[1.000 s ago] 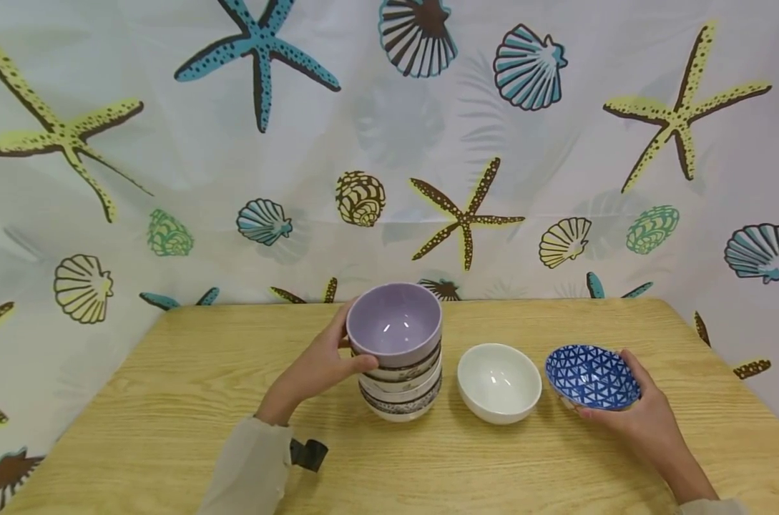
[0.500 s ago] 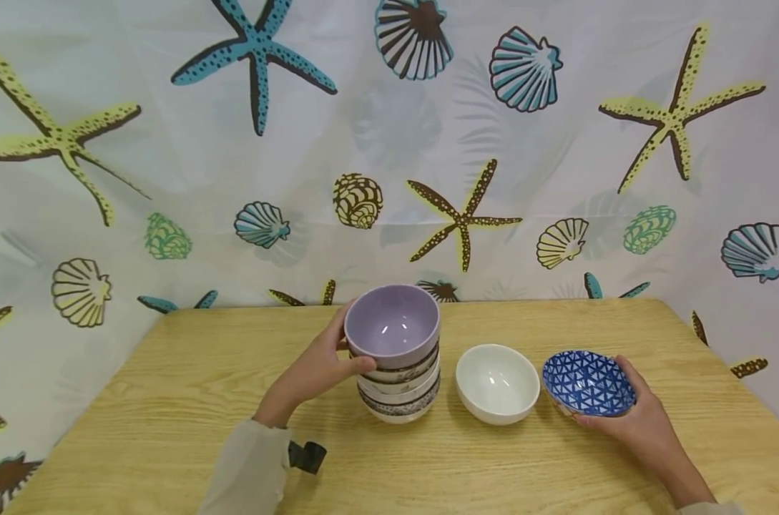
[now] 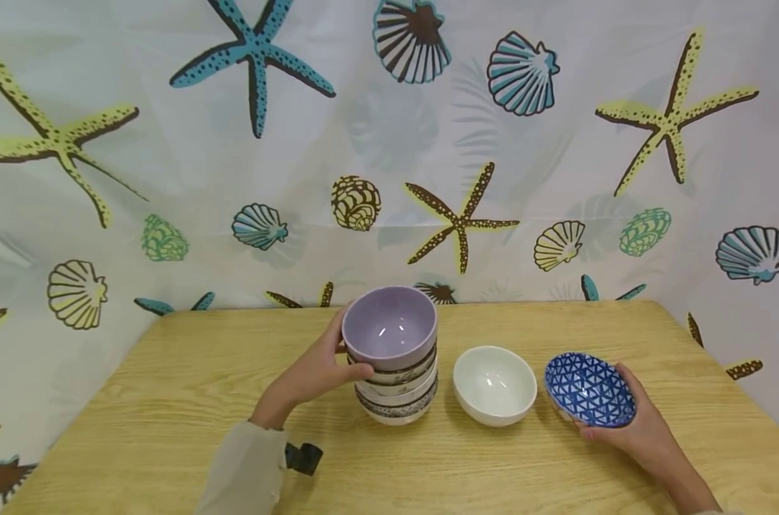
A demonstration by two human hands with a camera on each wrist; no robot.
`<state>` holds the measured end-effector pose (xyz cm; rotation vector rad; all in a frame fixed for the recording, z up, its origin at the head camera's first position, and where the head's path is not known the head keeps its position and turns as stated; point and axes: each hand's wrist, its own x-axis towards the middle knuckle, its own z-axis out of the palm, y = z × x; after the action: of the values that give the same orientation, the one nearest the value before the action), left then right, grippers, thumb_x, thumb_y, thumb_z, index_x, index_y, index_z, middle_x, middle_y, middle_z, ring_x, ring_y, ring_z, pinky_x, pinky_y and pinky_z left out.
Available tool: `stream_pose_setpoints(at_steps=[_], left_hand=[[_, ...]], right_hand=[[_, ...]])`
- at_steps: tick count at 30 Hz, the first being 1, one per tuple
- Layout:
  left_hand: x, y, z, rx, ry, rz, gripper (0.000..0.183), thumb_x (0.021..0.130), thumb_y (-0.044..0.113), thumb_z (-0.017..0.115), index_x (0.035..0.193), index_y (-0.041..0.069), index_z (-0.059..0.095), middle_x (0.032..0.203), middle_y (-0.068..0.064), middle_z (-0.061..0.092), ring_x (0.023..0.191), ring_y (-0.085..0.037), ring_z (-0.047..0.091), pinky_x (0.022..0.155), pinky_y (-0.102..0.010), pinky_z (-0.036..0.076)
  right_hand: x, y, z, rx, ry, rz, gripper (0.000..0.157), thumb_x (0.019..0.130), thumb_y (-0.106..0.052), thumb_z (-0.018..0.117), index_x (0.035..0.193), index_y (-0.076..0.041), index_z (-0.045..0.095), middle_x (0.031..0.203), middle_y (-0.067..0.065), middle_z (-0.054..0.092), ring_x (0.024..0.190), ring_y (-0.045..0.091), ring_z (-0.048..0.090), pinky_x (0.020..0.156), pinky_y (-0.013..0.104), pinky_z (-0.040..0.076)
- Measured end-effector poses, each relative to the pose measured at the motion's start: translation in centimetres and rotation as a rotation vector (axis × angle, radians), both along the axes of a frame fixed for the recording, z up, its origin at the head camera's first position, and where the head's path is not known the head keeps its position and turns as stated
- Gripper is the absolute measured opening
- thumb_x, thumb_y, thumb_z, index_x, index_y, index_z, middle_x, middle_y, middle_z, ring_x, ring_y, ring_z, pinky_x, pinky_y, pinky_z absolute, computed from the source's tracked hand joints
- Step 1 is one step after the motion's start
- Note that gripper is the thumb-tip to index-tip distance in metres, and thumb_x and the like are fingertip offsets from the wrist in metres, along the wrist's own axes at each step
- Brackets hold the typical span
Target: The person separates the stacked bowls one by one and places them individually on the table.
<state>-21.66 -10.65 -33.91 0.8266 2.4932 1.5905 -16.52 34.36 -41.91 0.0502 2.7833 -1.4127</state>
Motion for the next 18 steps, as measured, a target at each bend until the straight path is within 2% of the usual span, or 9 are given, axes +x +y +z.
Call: stream_pose_setpoints(at_steps=[5, 12, 16, 18], left_hand=[[-0.09, 0.14, -0.23, 0.017, 0.003, -0.023, 0.118, 0.065, 0.065, 0.075, 0.153, 0.021, 0.010, 0.154, -0.008, 0.026, 0.137, -0.031, 0.031, 0.102, -0.053, 0.036], [-0.10, -0.19, -0.77, -0.006, -0.037, -0.025, 0.123, 0.063, 0.062, 0.078, 0.154, 0.019, 0.006, 0.156, -0.009, 0.022, 0.142, -0.033, 0.024, 0.106, -0.061, 0.030], [-0.10, -0.38, -0.93, 0.000, -0.073, -0.019, 0.121, 0.065, 0.057, 0.081, 0.154, 0.020, 0.007, 0.156, -0.009, 0.024, 0.143, -0.033, 0.025, 0.109, -0.061, 0.028], [-0.16, -0.43, -0.94, 0.002, -0.080, -0.016, 0.119, 0.067, 0.052, 0.082, 0.154, 0.021, 0.008, 0.156, -0.008, 0.025, 0.142, -0.033, 0.025, 0.109, -0.061, 0.027]], right_hand=[[0.07, 0.15, -0.10, 0.007, -0.011, -0.005, 0.122, 0.075, -0.019, 0.082, 0.152, -0.010, -0.012, 0.147, 0.043, 0.005, 0.125, 0.064, 0.022, 0.100, 0.073, 0.024], [0.29, 0.11, -0.08, -0.008, -0.039, 0.010, 0.121, 0.077, -0.020, 0.080, 0.151, -0.010, -0.015, 0.145, 0.045, 0.004, 0.124, 0.065, 0.024, 0.100, 0.071, 0.026], [0.44, 0.18, 0.30, 0.048, -0.008, 0.028, 0.119, 0.077, -0.020, 0.079, 0.151, -0.007, -0.013, 0.146, 0.044, 0.007, 0.122, 0.064, 0.028, 0.098, 0.072, 0.029], [0.41, 0.20, 0.75, 0.071, 0.021, 0.035, 0.118, 0.078, -0.020, 0.079, 0.152, -0.006, -0.012, 0.148, 0.042, 0.004, 0.125, 0.064, 0.024, 0.097, 0.073, 0.028]])
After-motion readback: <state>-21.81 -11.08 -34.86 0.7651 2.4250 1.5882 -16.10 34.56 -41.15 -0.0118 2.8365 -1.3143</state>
